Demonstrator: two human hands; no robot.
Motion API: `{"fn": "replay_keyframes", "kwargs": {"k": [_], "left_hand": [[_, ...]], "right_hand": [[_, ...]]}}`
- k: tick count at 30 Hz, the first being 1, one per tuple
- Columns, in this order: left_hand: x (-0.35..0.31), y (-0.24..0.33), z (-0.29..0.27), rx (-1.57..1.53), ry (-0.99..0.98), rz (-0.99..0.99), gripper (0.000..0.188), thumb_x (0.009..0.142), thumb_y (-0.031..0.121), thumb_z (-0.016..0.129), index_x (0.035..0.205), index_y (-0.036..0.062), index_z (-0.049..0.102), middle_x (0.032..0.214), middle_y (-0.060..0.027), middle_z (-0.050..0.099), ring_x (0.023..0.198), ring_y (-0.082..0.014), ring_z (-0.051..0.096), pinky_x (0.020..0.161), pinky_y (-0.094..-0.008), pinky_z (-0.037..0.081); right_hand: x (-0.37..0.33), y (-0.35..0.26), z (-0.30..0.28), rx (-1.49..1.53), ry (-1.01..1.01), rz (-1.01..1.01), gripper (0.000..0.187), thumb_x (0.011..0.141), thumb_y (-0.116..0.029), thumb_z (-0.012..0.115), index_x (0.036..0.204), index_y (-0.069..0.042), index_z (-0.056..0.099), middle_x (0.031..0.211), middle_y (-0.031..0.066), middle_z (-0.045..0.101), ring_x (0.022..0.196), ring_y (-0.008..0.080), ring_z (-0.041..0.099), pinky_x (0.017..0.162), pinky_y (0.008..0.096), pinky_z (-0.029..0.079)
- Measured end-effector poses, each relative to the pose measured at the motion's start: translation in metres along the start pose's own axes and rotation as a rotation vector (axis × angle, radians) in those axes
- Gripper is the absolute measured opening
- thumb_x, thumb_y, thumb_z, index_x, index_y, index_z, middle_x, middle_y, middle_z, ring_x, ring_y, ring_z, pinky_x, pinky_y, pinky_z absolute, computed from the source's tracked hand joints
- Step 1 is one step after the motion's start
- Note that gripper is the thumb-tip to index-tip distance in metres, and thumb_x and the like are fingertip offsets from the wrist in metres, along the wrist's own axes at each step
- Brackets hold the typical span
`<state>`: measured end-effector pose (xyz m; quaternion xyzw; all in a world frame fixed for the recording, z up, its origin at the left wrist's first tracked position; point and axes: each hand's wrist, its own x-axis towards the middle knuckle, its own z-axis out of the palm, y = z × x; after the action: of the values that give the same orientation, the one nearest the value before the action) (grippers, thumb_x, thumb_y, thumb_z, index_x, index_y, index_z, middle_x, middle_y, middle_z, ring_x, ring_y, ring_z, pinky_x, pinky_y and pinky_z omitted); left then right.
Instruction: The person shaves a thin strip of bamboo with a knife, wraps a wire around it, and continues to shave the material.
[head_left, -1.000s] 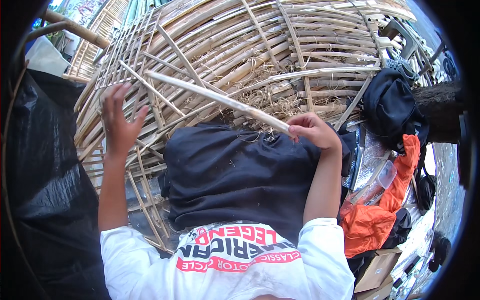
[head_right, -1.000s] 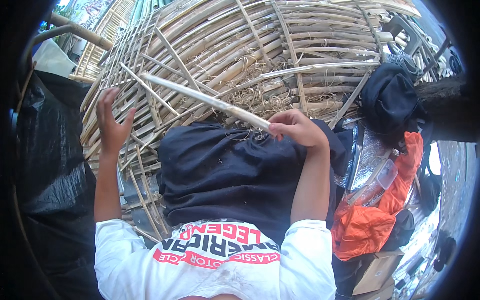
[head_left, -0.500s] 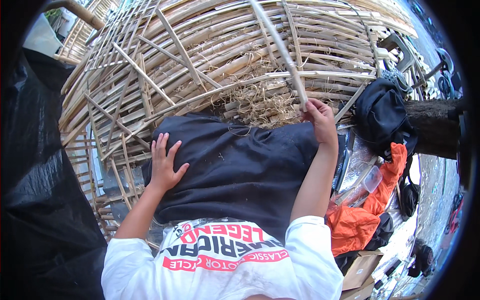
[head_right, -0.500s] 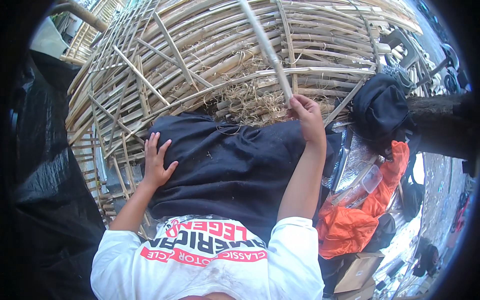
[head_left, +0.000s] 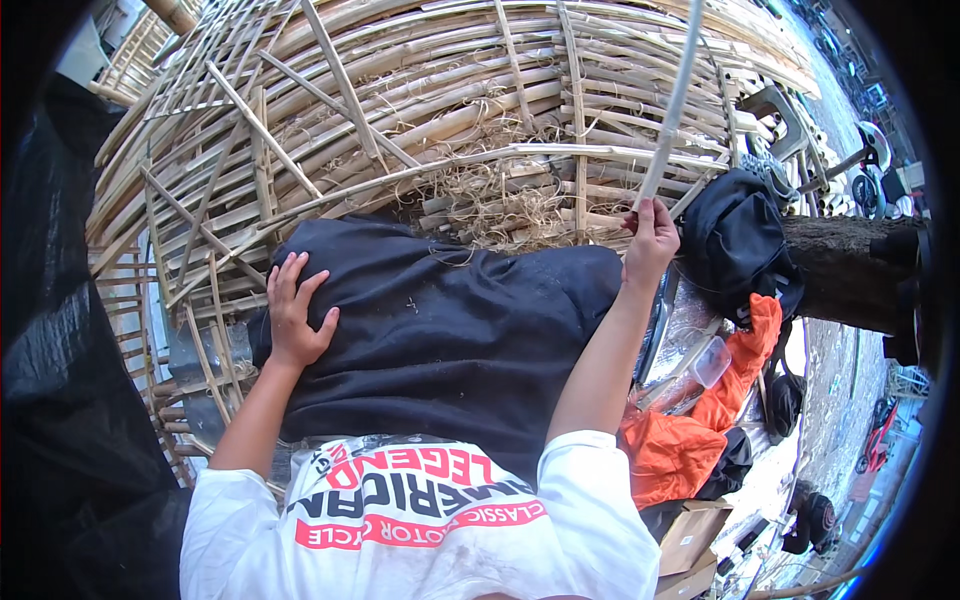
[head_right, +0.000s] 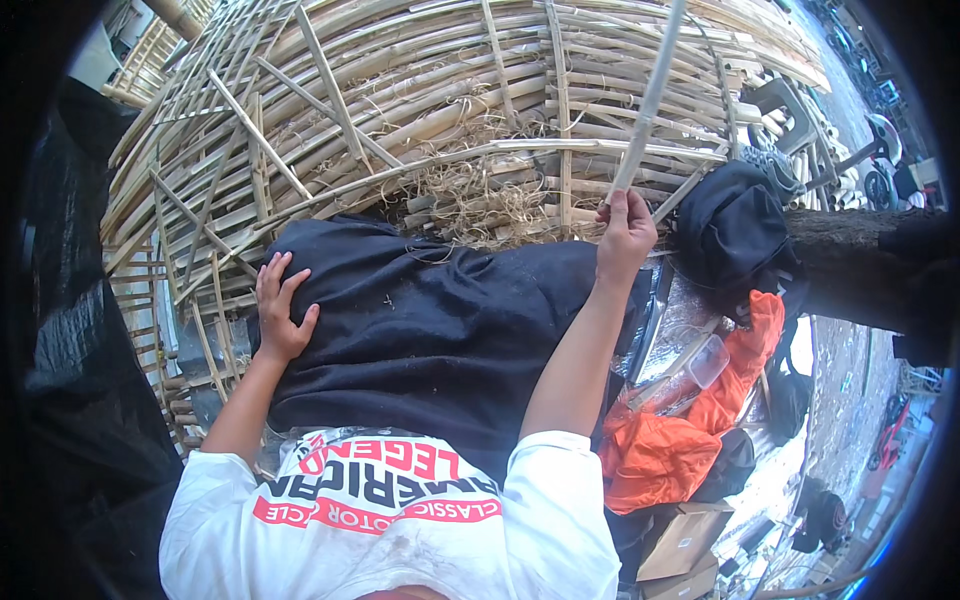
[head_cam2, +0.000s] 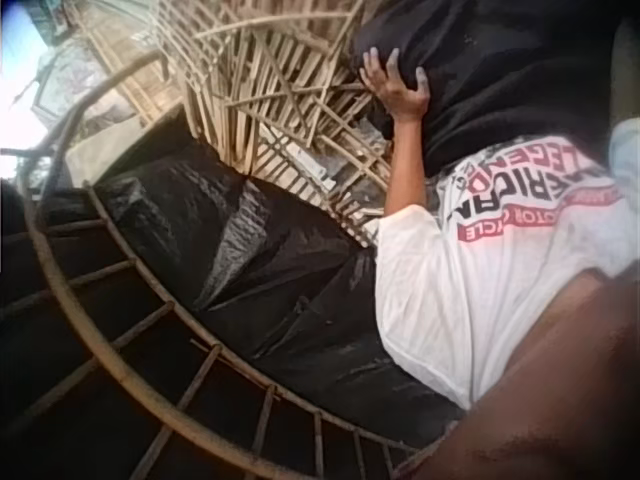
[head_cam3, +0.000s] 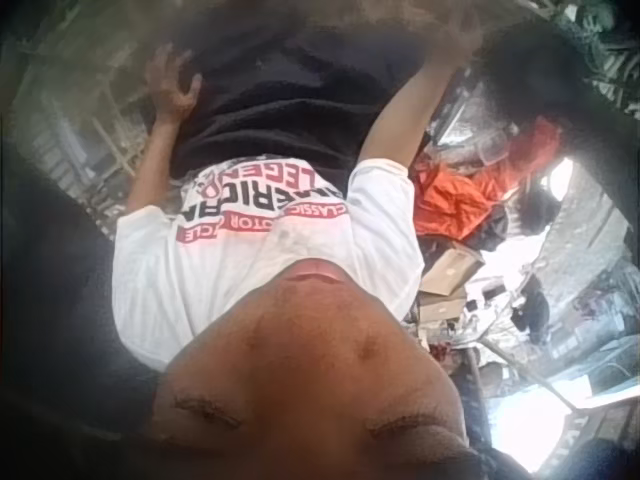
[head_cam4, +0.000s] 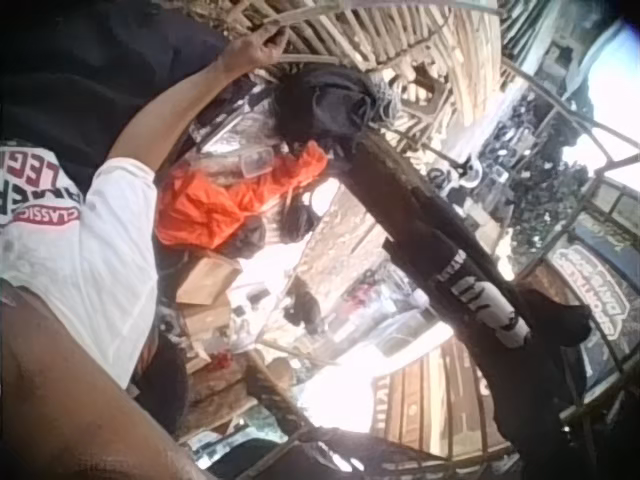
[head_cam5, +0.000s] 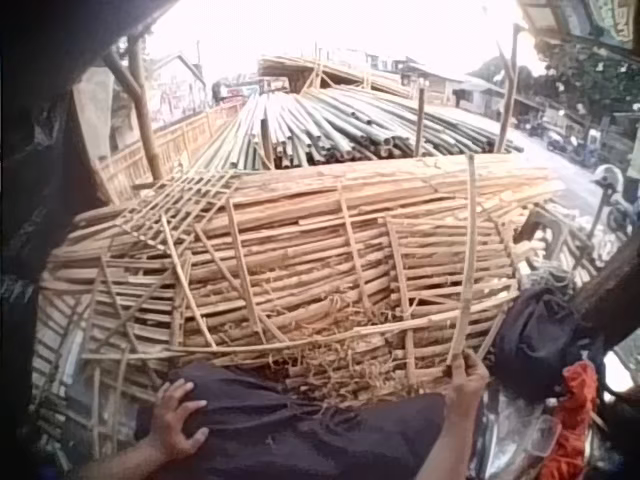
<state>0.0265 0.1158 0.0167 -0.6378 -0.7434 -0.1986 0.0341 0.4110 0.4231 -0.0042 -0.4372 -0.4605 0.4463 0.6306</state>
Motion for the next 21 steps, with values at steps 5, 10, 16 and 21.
{"fn": "replay_keyframes", "kwargs": {"k": [5, 10, 16, 21], "left_hand": [[0.001, -0.001, -0.001, -0.029, 0.011, 0.012, 0.047, 0.076, 0.026, 0.068, 0.120, 0.0102, 0.063, 0.143, -0.0166, 0.046, 0.140, -0.0359, 0.036, 0.117, -0.0544, 0.022], [0.001, -0.001, 0.000, -0.043, 0.020, 0.009, 0.046, 0.075, 0.026, 0.068, 0.119, 0.0104, 0.064, 0.143, -0.0162, 0.047, 0.139, -0.0357, 0.038, 0.117, -0.0542, 0.022], [-0.001, -0.004, -0.002, -0.048, 0.025, 0.003, 0.046, 0.075, 0.026, 0.068, 0.118, 0.0108, 0.064, 0.142, -0.0160, 0.048, 0.139, -0.0350, 0.038, 0.117, -0.0538, 0.022], [0.000, -0.004, -0.003, -0.063, 0.033, 0.003, 0.045, 0.075, 0.027, 0.069, 0.118, 0.0122, 0.065, 0.143, -0.0151, 0.048, 0.139, -0.0344, 0.039, 0.117, -0.0533, 0.022]], "right_hand": [[0.001, 0.000, 0.000, 0.006, 0.057, -0.051, 0.021, 0.098, -0.015, 0.063, 0.105, 0.004, 0.067, 0.079, 0.0042, 0.066, 0.061, 0.0090, 0.060, 0.056, 0.0237, 0.053], [0.003, 0.003, -0.002, -0.019, 0.093, -0.047, 0.021, 0.098, -0.016, 0.063, 0.103, 0.004, 0.067, 0.076, 0.0041, 0.065, 0.060, 0.0094, 0.060, 0.056, 0.0238, 0.053], [0.002, 0.004, 0.003, -0.006, 0.145, 0.048, 0.020, 0.097, -0.018, 0.064, 0.098, 0.001, 0.069, 0.071, 0.0015, 0.063, 0.057, 0.0071, 0.058, 0.053, 0.0212, 0.048], [0.003, 0.007, 0.000, 0.028, 0.133, 0.011, 0.020, 0.097, -0.019, 0.064, 0.095, 0.000, 0.069, 0.074, 0.0013, 0.064, 0.058, 0.0067, 0.057, 0.053, 0.0211, 0.048]]}}
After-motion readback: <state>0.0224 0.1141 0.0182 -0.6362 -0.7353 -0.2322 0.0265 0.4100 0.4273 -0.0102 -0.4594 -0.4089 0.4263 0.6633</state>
